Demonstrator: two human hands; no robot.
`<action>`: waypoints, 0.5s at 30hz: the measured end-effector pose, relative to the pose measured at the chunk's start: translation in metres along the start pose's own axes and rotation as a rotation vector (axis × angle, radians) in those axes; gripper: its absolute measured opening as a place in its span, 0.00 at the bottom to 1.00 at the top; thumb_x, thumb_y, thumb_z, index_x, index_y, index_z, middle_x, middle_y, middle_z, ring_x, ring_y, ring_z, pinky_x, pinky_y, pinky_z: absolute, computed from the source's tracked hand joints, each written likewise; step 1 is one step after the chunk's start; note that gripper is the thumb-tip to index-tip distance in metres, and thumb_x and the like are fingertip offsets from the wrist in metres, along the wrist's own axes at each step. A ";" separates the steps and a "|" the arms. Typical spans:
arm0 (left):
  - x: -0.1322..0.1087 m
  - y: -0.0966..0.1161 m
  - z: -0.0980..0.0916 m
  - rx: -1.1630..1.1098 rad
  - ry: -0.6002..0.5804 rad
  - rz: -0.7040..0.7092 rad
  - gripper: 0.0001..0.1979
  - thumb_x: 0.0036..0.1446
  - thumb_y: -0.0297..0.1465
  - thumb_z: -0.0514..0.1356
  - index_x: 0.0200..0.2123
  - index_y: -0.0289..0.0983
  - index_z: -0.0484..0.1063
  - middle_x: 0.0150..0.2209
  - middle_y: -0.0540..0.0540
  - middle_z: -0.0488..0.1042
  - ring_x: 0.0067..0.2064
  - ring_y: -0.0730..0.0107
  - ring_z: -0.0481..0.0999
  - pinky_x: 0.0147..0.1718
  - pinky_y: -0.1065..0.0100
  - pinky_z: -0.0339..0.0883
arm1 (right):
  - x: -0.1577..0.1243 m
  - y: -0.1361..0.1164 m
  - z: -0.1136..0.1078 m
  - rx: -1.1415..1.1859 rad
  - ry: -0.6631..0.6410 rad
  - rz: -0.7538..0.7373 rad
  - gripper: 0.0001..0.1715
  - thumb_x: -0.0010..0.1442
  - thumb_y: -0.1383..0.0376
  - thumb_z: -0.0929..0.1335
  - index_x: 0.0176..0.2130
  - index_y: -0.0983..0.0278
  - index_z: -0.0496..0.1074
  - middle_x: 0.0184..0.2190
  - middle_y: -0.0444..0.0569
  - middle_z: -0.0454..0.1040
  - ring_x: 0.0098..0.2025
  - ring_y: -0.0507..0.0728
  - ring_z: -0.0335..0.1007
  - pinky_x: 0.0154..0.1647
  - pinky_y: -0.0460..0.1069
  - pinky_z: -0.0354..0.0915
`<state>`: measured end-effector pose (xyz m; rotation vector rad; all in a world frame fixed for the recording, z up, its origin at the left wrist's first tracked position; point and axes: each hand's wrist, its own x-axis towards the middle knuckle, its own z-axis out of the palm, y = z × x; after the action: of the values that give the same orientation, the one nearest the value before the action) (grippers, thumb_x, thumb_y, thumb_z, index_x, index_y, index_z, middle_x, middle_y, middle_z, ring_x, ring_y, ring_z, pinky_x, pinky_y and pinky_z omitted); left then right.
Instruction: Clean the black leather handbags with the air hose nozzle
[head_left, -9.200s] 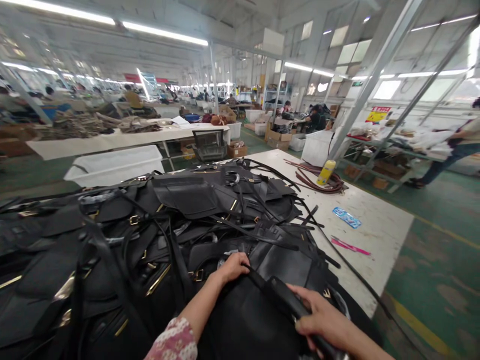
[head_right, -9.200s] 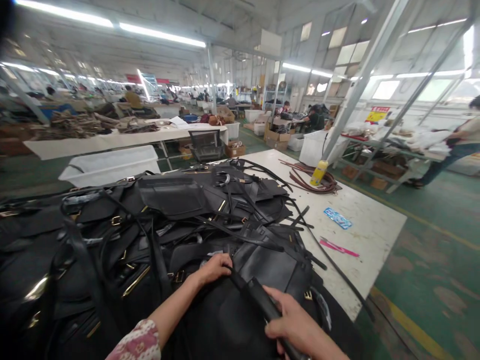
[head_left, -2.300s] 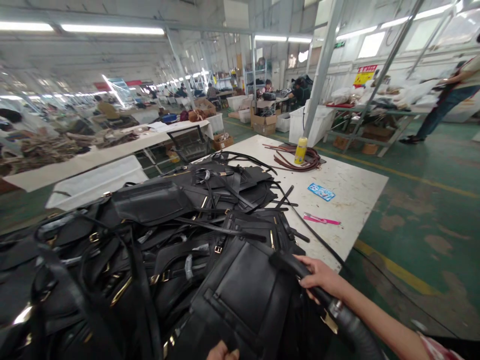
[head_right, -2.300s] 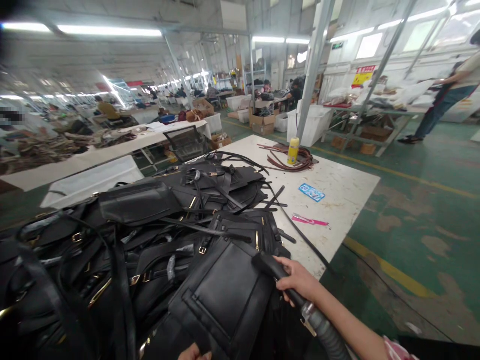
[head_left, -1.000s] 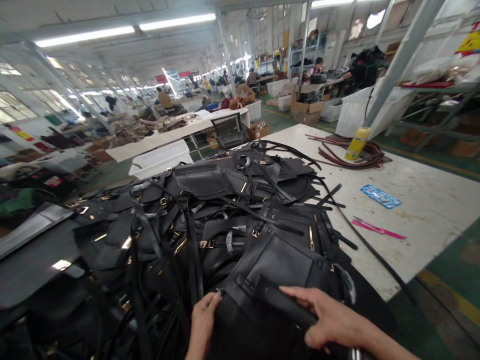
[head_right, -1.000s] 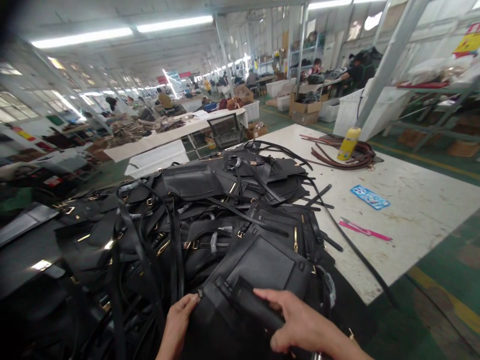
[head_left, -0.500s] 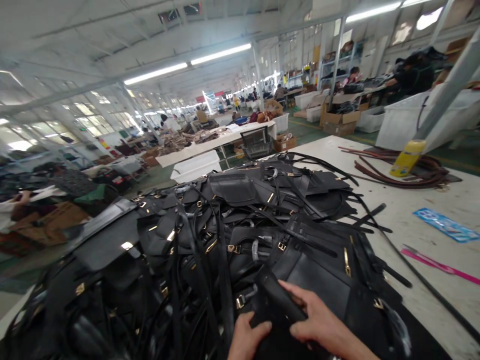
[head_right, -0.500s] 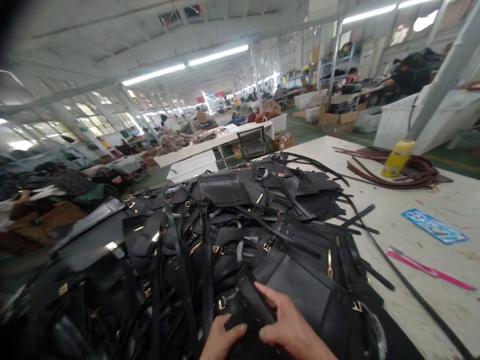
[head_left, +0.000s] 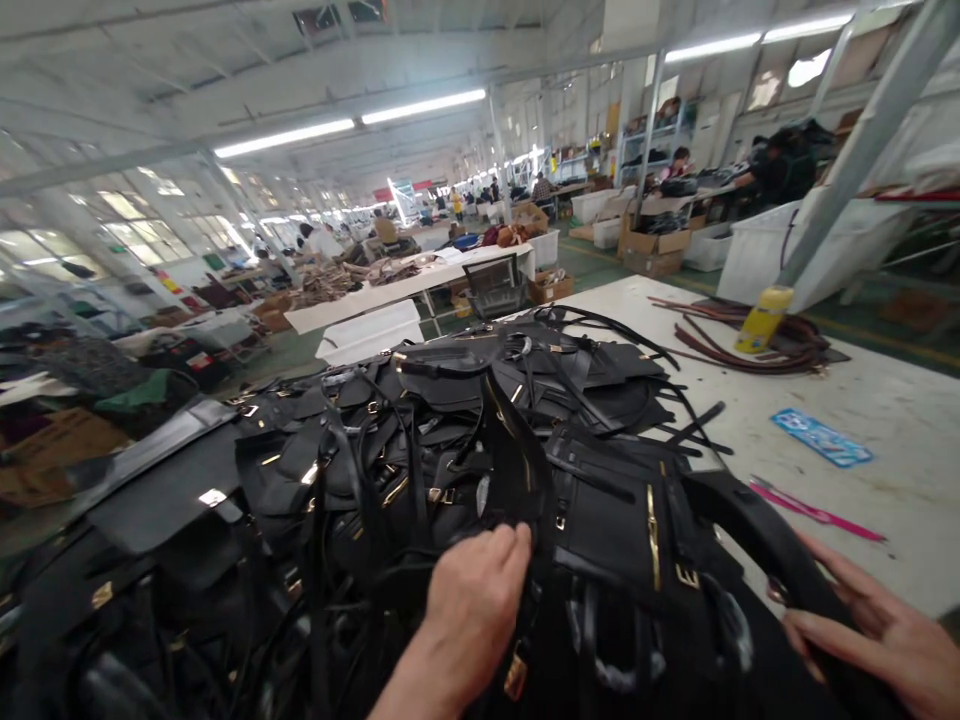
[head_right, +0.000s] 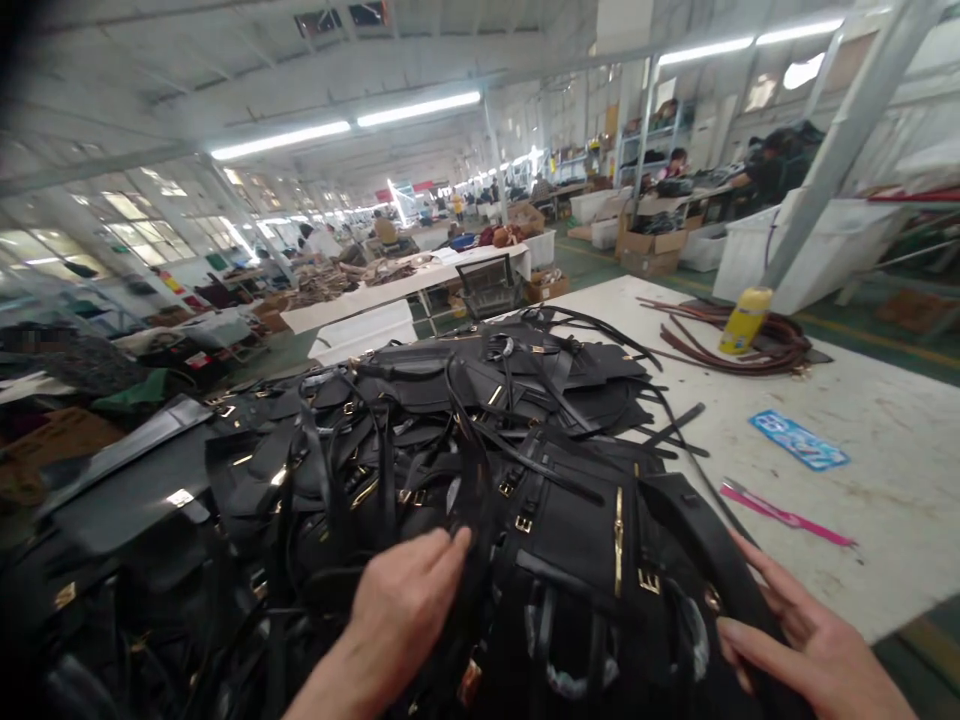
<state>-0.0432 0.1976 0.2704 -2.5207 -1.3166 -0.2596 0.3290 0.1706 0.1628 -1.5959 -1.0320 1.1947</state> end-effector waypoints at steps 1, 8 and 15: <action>-0.008 0.017 0.028 -0.029 -0.054 -0.003 0.17 0.51 0.22 0.52 0.46 0.34 0.64 0.29 0.49 0.69 0.29 0.72 0.68 0.26 0.72 0.63 | -0.004 0.003 -0.003 0.038 -0.040 0.058 0.55 0.39 0.57 0.74 0.59 0.64 0.48 0.38 0.53 0.75 0.37 0.65 0.72 0.25 0.48 0.72; -0.089 0.082 0.159 -0.220 -0.130 -0.209 0.26 0.45 0.17 0.48 0.47 0.41 0.65 0.34 0.46 0.72 0.34 0.69 0.71 0.32 0.70 0.69 | -0.039 0.003 0.012 0.046 -0.065 0.085 0.51 0.43 0.60 0.71 0.60 0.65 0.46 0.55 0.53 0.61 0.55 0.66 0.55 0.42 0.48 0.69; -0.112 0.077 0.165 -0.383 0.014 -0.222 0.25 0.44 0.15 0.45 0.45 0.35 0.66 0.41 0.41 0.71 0.43 0.69 0.71 0.41 0.71 0.68 | -0.061 0.001 0.048 0.166 -0.528 0.092 0.47 0.43 0.64 0.70 0.59 0.63 0.50 0.54 0.50 0.61 0.57 0.65 0.52 0.54 0.53 0.57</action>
<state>-0.0386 0.1234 0.0699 -2.6606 -1.6804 -0.6296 0.2706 0.1205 0.1689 -1.2343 -1.1521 1.7743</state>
